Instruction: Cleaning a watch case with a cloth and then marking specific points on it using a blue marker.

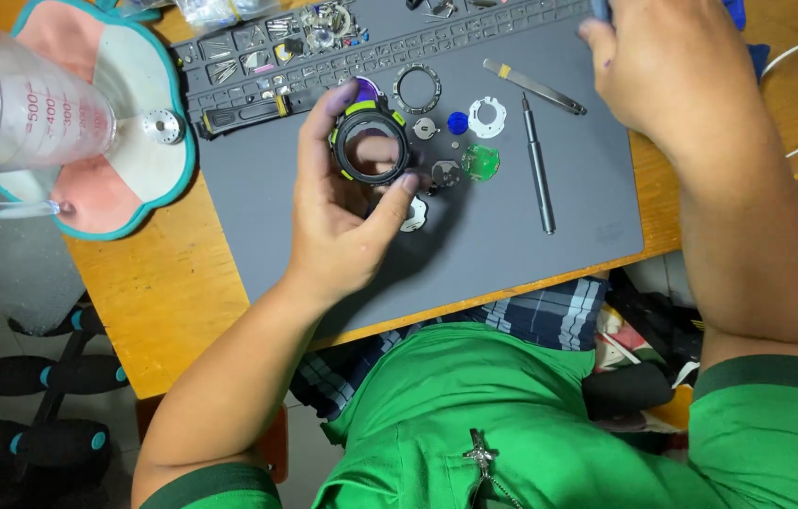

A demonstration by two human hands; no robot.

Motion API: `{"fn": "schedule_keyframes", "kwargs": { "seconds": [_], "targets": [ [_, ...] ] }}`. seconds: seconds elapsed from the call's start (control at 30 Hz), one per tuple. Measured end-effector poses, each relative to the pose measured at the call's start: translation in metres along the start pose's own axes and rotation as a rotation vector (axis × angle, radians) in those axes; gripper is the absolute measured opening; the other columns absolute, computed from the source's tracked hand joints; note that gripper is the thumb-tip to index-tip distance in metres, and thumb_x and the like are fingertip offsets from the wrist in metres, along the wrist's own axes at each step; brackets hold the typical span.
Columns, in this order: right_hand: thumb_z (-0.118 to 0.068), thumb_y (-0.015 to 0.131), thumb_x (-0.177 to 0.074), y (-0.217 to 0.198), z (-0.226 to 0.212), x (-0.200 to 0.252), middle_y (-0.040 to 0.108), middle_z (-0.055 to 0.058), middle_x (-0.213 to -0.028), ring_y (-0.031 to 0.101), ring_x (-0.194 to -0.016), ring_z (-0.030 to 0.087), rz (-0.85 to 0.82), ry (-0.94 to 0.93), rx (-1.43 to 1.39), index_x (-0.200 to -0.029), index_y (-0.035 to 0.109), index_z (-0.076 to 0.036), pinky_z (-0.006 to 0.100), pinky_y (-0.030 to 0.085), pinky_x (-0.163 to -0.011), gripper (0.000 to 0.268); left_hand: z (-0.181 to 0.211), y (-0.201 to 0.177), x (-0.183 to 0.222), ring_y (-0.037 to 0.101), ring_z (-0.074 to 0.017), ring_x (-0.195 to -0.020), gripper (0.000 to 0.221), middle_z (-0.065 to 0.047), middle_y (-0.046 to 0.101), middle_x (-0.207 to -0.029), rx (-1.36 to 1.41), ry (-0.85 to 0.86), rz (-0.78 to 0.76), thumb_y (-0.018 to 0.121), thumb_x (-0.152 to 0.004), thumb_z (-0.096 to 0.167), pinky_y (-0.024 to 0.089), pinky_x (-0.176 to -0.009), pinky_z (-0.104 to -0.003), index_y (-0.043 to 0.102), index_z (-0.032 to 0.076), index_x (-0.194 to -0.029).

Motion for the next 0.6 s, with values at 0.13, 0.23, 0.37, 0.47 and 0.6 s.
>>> {"fn": "schedule_keyframes", "kwargs": {
  "seconds": [0.13, 0.23, 0.37, 0.47, 0.6],
  "targets": [
    [-0.029, 0.058, -0.087, 0.010, 0.007, 0.012, 0.057, 0.014, -0.077, 0.057, -0.065, 0.029, -0.101, 0.085, 0.298, -0.099, 0.050, -0.002, 0.037, 0.046, -0.047, 0.030, -0.004, 0.002, 0.000, 0.059, -0.0221, -0.073, 0.056, -0.007, 0.047, -0.083, 0.093, -0.071, -0.020, 0.053, -0.077, -0.005, 0.050, -0.073, -0.027, 0.022, 0.012, -0.121],
    [-0.018, 0.064, -0.091, -0.014, -0.022, 0.043, 0.051, 0.011, -0.082, 0.050, -0.074, 0.028, 0.149, -0.008, 0.129, -0.090, 0.049, -0.003, 0.035, 0.040, -0.062, 0.021, -0.002, 0.003, 0.000, 0.060, -0.0218, -0.075, 0.056, -0.009, 0.049, -0.076, 0.098, -0.089, -0.032, 0.053, -0.078, -0.004, 0.050, -0.072, -0.026, 0.020, 0.011, -0.121],
    [-0.033, 0.058, -0.077, 0.014, -0.050, 0.060, 0.055, 0.009, -0.074, 0.055, -0.068, 0.028, -0.255, 0.191, -0.155, -0.094, 0.043, -0.003, 0.040, 0.041, -0.055, 0.038, 0.000, 0.004, 0.000, 0.060, -0.0177, -0.076, 0.057, -0.010, 0.052, -0.074, 0.056, -0.114, -0.044, 0.054, -0.076, -0.002, 0.050, -0.071, -0.022, 0.021, 0.008, -0.121],
    [-0.021, 0.057, -0.072, 0.027, -0.051, 0.065, 0.052, 0.008, -0.075, 0.053, -0.067, 0.033, -0.332, 0.287, -0.284, -0.101, 0.039, -0.005, 0.045, 0.038, -0.053, 0.038, -0.001, 0.006, 0.000, 0.061, -0.0160, -0.076, 0.059, -0.010, 0.057, -0.077, 0.045, -0.116, -0.080, 0.056, -0.076, 0.000, 0.048, -0.071, -0.021, 0.020, 0.007, -0.122],
    [-0.007, 0.046, -0.069, 0.021, -0.054, 0.069, 0.050, 0.007, -0.069, 0.050, -0.061, 0.032, -0.265, 0.258, -0.303, -0.098, 0.044, -0.005, 0.044, 0.037, -0.053, 0.030, -0.002, 0.004, 0.002, 0.053, -0.0094, -0.075, 0.059, -0.006, 0.056, -0.082, -0.003, -0.115, -0.109, 0.061, -0.073, 0.004, 0.043, -0.072, -0.018, 0.026, 0.007, -0.120]
  ]
}}
Point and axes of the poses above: each hand's wrist, its own x-axis away from the middle knuckle, its own y-axis out of the palm, z = x × y, the point moved 7 cm from there along -x, towards the middle knuckle
